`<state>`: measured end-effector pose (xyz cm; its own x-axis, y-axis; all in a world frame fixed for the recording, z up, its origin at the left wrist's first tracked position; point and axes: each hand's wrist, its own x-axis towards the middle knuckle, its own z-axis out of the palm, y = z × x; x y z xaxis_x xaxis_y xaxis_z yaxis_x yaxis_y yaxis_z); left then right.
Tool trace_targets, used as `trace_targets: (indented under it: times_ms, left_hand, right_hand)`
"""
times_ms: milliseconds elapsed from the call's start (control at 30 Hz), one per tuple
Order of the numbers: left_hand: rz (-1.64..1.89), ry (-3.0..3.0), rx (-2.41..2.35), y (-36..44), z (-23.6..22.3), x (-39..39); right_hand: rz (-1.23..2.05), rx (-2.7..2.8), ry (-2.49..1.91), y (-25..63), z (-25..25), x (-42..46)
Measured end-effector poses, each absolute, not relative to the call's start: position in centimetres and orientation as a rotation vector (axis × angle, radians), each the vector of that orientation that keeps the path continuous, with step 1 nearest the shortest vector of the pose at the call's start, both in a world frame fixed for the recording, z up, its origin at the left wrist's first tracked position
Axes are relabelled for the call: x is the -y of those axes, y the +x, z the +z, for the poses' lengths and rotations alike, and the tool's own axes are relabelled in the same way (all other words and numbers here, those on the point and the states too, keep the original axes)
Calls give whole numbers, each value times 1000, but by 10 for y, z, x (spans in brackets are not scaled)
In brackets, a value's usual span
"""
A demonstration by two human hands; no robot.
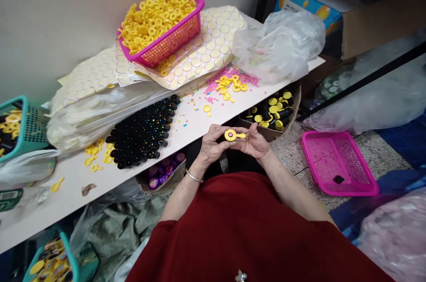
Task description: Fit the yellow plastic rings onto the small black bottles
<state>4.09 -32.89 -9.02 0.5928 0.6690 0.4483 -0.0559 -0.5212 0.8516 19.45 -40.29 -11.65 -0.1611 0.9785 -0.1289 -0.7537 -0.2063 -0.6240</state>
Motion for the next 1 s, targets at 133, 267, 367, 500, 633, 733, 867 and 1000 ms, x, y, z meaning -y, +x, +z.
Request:
trace_targets:
  times_ms: [133,267,367,500,633,733,867,1000]
  left_hand:
    - [953,1910,-458,47,-89,334]
    - [856,1979,-464,56,-88,339]
    - [783,2061,-436,64,-89,344]
    - [695,2191,-426,70,-95,350]
    - [619,2265,-425,72,-103,352]
    - [612,2307,-379,73,-107,351]
    - [658,2308,-336,78,-113,350]
    - [685,2218,-462,88,-122,345]
  right_hand:
    - [1651,483,-561,197,-118,416]
    - [1618,427,-663,200,-115,425]
    - [1581,397,-793,205,-111,431]
    - [1520,388,-933,207,-109,435]
    - [1534,379,-929,206,-109,435]
    - [1532,387,-931,206,-113,436]
    - [1431,431,-933,202,-119,436]
    - [1320,398,-920,204,-125,429]
